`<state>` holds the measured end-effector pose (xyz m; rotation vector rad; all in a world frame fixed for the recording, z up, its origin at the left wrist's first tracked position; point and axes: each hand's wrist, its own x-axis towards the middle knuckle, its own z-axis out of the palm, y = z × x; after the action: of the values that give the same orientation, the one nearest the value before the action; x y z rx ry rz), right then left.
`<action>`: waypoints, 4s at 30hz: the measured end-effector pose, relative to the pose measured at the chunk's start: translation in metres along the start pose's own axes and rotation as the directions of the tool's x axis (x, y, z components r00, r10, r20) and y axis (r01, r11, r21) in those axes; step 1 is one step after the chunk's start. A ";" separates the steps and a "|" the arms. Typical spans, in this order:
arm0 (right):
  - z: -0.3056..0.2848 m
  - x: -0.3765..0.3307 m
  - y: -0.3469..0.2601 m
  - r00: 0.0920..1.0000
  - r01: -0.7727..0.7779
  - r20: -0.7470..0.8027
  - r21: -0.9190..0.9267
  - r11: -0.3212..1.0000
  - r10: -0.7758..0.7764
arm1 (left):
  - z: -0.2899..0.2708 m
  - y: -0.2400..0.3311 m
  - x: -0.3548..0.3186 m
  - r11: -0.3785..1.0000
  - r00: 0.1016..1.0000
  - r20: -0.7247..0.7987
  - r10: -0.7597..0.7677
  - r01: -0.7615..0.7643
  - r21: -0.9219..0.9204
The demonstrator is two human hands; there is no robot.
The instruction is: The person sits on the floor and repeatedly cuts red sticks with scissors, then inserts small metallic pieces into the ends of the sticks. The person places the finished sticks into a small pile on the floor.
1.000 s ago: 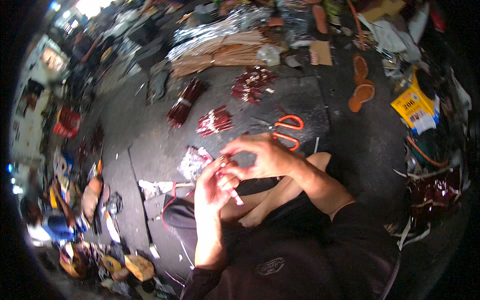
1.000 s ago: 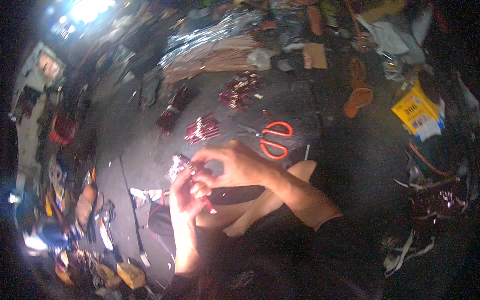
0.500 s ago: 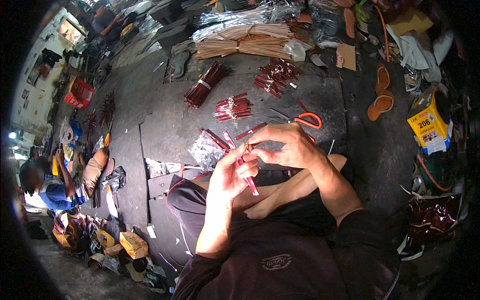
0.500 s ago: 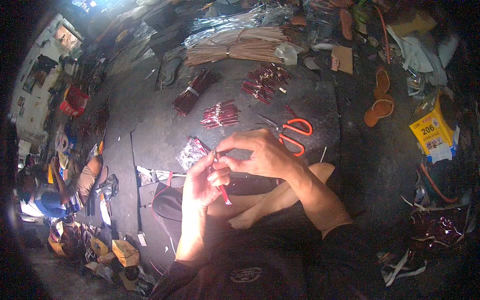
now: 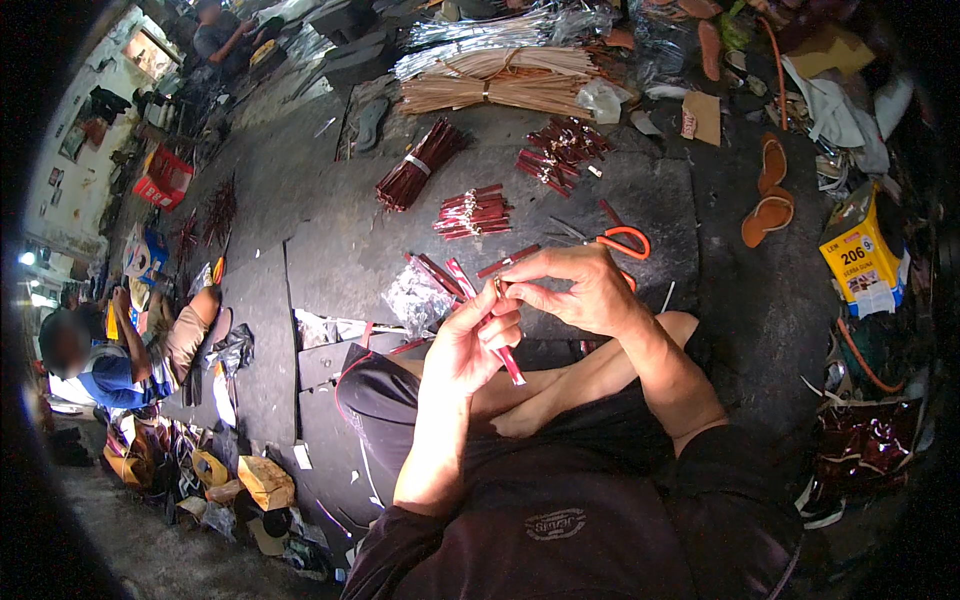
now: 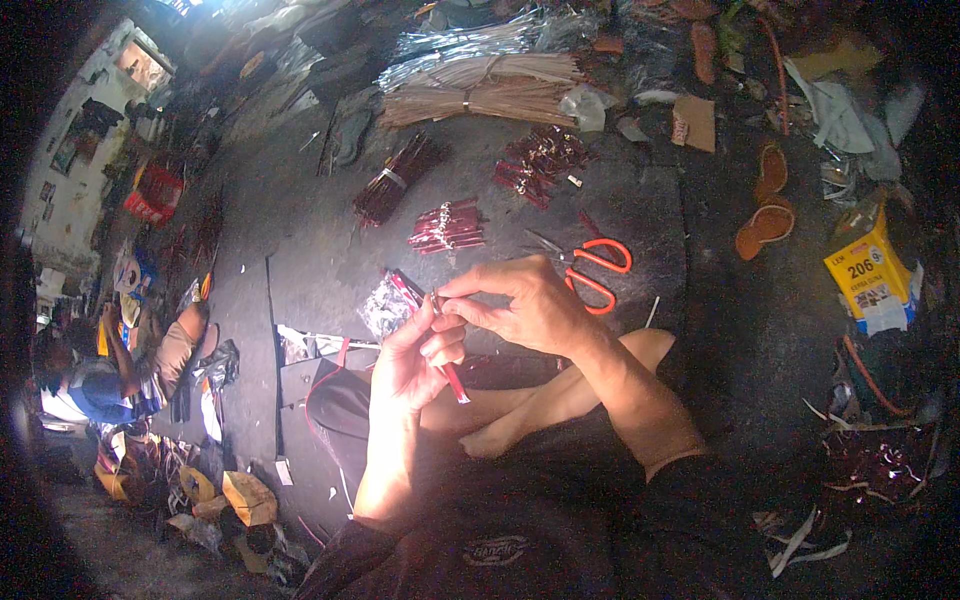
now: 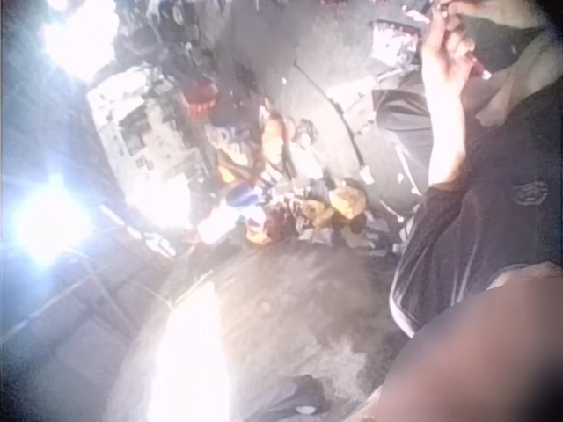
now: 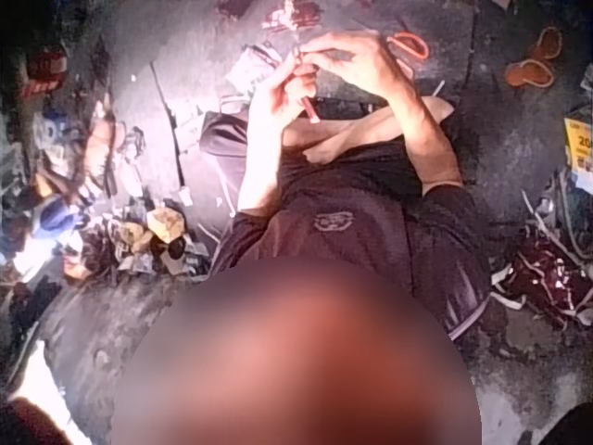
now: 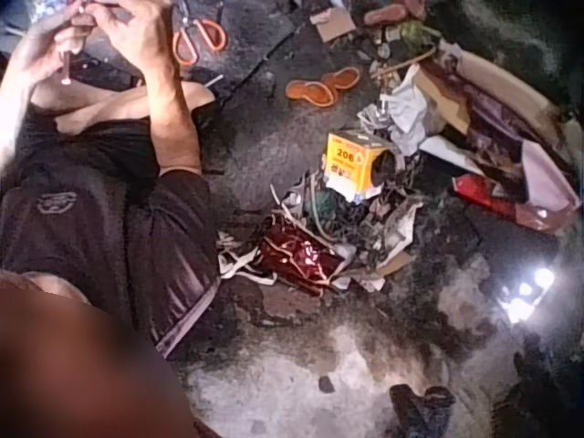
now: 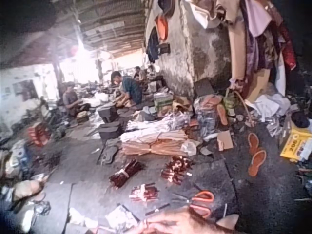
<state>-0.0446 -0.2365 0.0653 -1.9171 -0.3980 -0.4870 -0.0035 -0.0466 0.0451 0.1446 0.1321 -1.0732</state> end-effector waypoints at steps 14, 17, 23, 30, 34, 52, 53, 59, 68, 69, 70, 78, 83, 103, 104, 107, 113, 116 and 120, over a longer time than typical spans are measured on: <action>-0.010 0.007 -0.013 0.998 -0.069 0.008 0.040 0.997 0.069 | -0.009 0.002 0.001 0.993 0.998 -0.028 0.055 -0.052 0.102; -0.007 0.008 -0.015 0.999 -0.030 -0.034 -0.041 0.999 0.029 | -0.006 -0.002 0.003 0.951 0.981 -0.091 0.171 -0.140 0.277; 0.005 0.004 -0.017 0.998 -0.066 -0.024 -0.124 0.990 0.064 | -0.001 -0.010 0.007 0.759 0.881 -0.198 0.430 -0.234 0.607; 0.015 -0.002 -0.004 0.998 -0.057 0.000 -0.198 0.979 0.058 | -0.002 -0.012 0.003 0.574 0.835 -0.203 0.512 -0.156 0.804; 0.018 -0.003 0.006 0.964 -0.256 -0.038 0.119 0.959 0.262 | -0.017 -0.003 0.005 0.651 0.806 -0.143 0.574 -0.343 0.677; 0.060 -0.020 0.006 0.865 -0.478 0.189 0.594 0.647 0.466 | -0.025 0.022 0.004 0.644 0.761 -0.152 0.631 -0.404 0.650; 0.062 -0.020 0.007 0.878 -0.451 0.135 0.552 0.701 0.459 | -0.021 0.022 0.002 0.637 0.763 -0.141 0.631 -0.405 0.655; 0.062 -0.017 0.004 0.917 -0.367 0.030 0.455 0.811 0.398 | -0.028 0.026 0.001 0.464 0.672 -0.125 0.730 -0.354 0.812; 0.052 -0.012 0.004 0.949 -0.290 -0.027 0.322 0.901 0.315 | -0.019 0.018 -0.009 0.529 0.722 -0.069 0.688 -0.434 0.729; 0.050 -0.012 0.003 0.947 -0.296 -0.016 0.344 0.891 0.321 | -0.019 0.018 -0.011 0.504 0.722 -0.065 0.689 -0.413 0.759; 0.048 -0.012 0.002 0.945 -0.304 -0.005 0.364 0.881 0.328 | -0.020 0.017 -0.011 0.501 0.722 -0.064 0.689 -0.411 0.761; 0.040 -0.009 0.002 0.942 -0.331 0.050 0.299 0.895 0.331 | -0.018 0.010 -0.010 0.495 0.711 -0.067 0.700 -0.415 0.763; 0.038 -0.009 0.003 0.944 -0.330 0.079 0.283 0.901 0.321 | -0.019 0.008 -0.011 0.450 0.709 -0.033 0.704 -0.410 0.793; 0.055 -0.012 -0.003 0.945 -0.269 -0.135 0.200 0.942 0.299 | -0.007 -0.014 -0.007 0.254 0.605 0.122 0.787 -0.497 0.830; 0.058 -0.014 -0.004 0.932 -0.289 -0.146 0.251 0.924 0.331 | -0.008 -0.014 -0.007 0.267 0.592 0.122 0.797 -0.526 0.807; 0.060 -0.017 -0.002 0.914 -0.312 -0.130 0.380 0.871 0.384 | -0.008 -0.019 -0.007 0.249 0.550 0.130 0.825 -0.559 0.791; 0.059 -0.016 -0.003 0.923 -0.281 -0.127 0.424 0.861 0.363 | -0.014 -0.015 -0.006 0.215 0.553 0.180 0.814 -0.574 0.790; 0.058 -0.016 0.002 0.908 -0.322 -0.074 0.508 0.799 0.413 | -0.014 -0.012 -0.005 0.234 0.576 0.197 0.793 -0.587 0.775; 0.055 -0.015 0.004 0.887 -0.392 0.032 0.581 0.713 0.461 | -0.012 -0.006 -0.008 0.278 0.630 0.196 0.751 -0.571 0.773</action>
<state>-0.0471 -0.1881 0.0355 -1.3119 0.0020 -0.1328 -0.0132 -0.0407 0.0339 1.0593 -0.2324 -0.1428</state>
